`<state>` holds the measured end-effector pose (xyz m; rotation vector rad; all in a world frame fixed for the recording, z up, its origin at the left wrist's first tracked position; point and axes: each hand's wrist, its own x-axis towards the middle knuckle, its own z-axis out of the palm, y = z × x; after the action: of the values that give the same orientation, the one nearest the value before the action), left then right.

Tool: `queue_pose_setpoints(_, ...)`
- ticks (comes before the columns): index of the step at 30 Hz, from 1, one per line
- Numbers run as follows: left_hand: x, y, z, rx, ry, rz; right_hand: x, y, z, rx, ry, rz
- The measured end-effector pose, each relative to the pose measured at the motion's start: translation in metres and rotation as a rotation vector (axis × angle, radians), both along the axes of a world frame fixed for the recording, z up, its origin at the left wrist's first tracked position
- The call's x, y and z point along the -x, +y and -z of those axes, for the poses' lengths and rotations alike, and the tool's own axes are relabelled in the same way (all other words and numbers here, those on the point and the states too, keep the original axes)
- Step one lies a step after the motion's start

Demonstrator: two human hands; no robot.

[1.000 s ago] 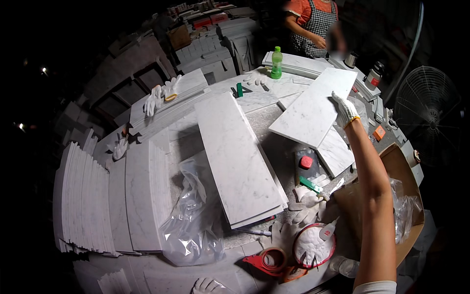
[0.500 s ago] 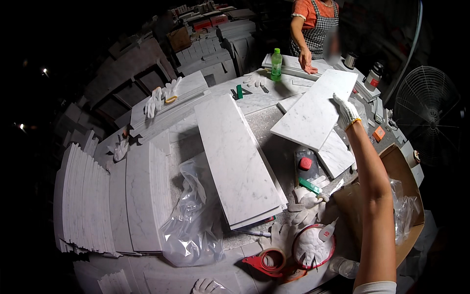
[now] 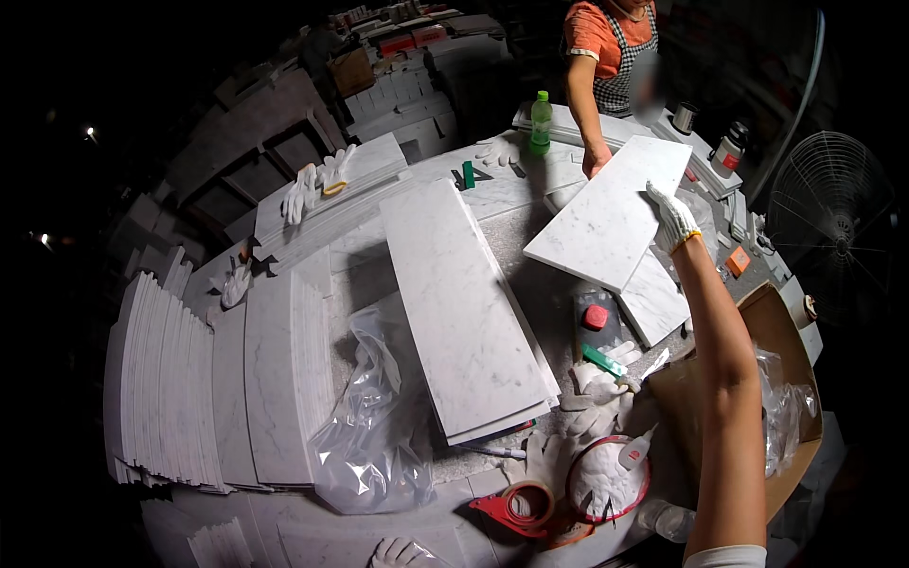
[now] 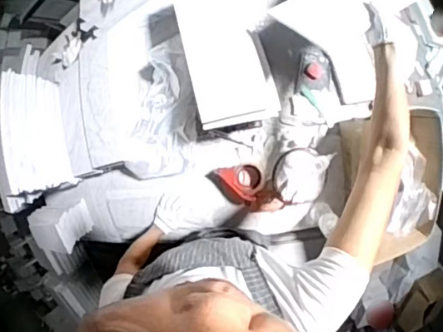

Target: The person wraps individual white rectangular tiles in plastic bags at a workbench. They pick up a tile, place it into a plastic bag, smooth the bag around the tile, and set the wrapped tile aside. The process is repeated for multiple tiles.

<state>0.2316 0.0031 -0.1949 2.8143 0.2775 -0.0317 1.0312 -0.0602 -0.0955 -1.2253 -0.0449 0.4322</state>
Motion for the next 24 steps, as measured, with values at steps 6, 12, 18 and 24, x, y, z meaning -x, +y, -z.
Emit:
queue_pose_setpoints(6, -0.002, 0.006, 0.004, -0.010, 0.004, 0.022, -0.031, -0.017, 0.025, 0.042, 0.017, -0.030)
queue_pose_setpoints(12, 0.002, 0.003, 0.008, -0.027, 0.020, 0.008, -0.017, -0.002, 0.008, -0.018, 0.057, -0.074)
queue_pose_setpoints(18, 0.005, 0.007, 0.011, -0.052, 0.023, 0.026, -0.011, 0.002, -0.019, -0.065, 0.100, 0.023)
queue_pose_setpoints(24, 0.013, 0.007, 0.016, -0.101, 0.035, 0.046, -0.008, -0.001, -0.061, -0.116, 0.091, 0.116)
